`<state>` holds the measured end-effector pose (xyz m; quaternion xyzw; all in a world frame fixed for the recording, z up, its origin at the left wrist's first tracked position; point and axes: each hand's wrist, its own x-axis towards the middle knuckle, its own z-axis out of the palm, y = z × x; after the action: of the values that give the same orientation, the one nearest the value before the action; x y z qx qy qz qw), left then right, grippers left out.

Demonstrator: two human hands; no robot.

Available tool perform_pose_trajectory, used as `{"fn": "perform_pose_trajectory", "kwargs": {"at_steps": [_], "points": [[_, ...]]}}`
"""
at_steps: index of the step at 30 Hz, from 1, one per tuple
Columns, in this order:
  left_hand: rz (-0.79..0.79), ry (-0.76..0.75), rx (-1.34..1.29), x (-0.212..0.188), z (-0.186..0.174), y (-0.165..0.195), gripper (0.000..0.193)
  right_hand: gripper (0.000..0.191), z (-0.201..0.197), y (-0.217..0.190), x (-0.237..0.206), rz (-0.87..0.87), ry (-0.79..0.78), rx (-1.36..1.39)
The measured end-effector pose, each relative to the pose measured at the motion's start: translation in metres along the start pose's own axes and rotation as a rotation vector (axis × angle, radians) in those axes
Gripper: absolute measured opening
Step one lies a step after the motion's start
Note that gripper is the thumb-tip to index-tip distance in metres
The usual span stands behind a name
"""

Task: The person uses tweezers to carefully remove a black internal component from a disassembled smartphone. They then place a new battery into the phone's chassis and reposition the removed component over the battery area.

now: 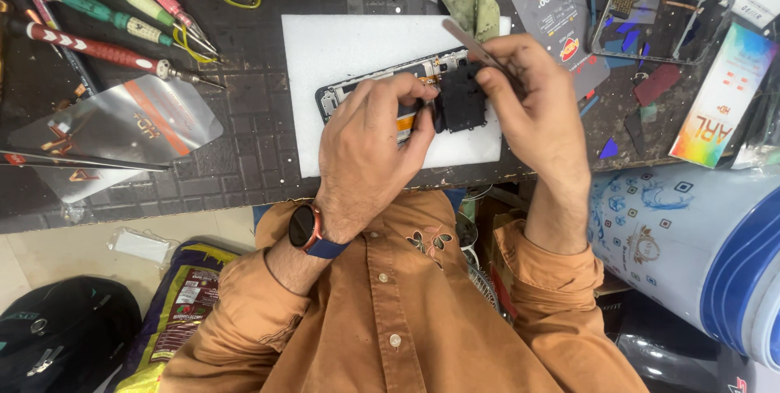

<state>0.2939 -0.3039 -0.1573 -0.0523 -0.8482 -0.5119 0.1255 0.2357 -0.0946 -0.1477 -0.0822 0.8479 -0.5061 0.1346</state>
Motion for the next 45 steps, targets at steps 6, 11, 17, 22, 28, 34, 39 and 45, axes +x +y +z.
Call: {"fn": "perform_pose_trajectory", "kwargs": {"at_steps": [6,11,17,22,28,34,39,45], "points": [[0.003,-0.002,-0.023,0.000,0.003,0.003,0.031,0.016,0.000,-0.009,0.003,-0.028,0.038,-0.190],[0.018,0.015,-0.027,-0.001,0.005,0.003,0.030,0.015,0.001,-0.012,0.004,-0.008,0.061,-0.182],[0.008,0.033,-0.027,0.001,0.007,0.004,0.031,0.012,0.003,-0.011,0.003,-0.037,0.113,-0.171],[0.004,0.045,-0.006,0.002,0.007,0.005,0.029,0.010,0.005,-0.008,0.003,-0.048,0.153,-0.215],[-0.004,0.023,0.021,0.006,0.011,0.006,0.031,0.010,0.005,-0.005,0.007,-0.031,0.176,-0.149],[0.017,0.013,0.068,0.006,0.016,0.008,0.042,0.008,0.007,-0.004,0.004,-0.097,0.233,-0.273],[0.024,0.013,0.068,0.004,0.017,0.006,0.041,0.008,0.009,-0.005,0.004,-0.078,0.251,-0.281],[-0.025,0.025,0.038,0.005,0.016,0.008,0.032,0.008,0.010,-0.009,0.005,-0.148,0.261,-0.383]]}}
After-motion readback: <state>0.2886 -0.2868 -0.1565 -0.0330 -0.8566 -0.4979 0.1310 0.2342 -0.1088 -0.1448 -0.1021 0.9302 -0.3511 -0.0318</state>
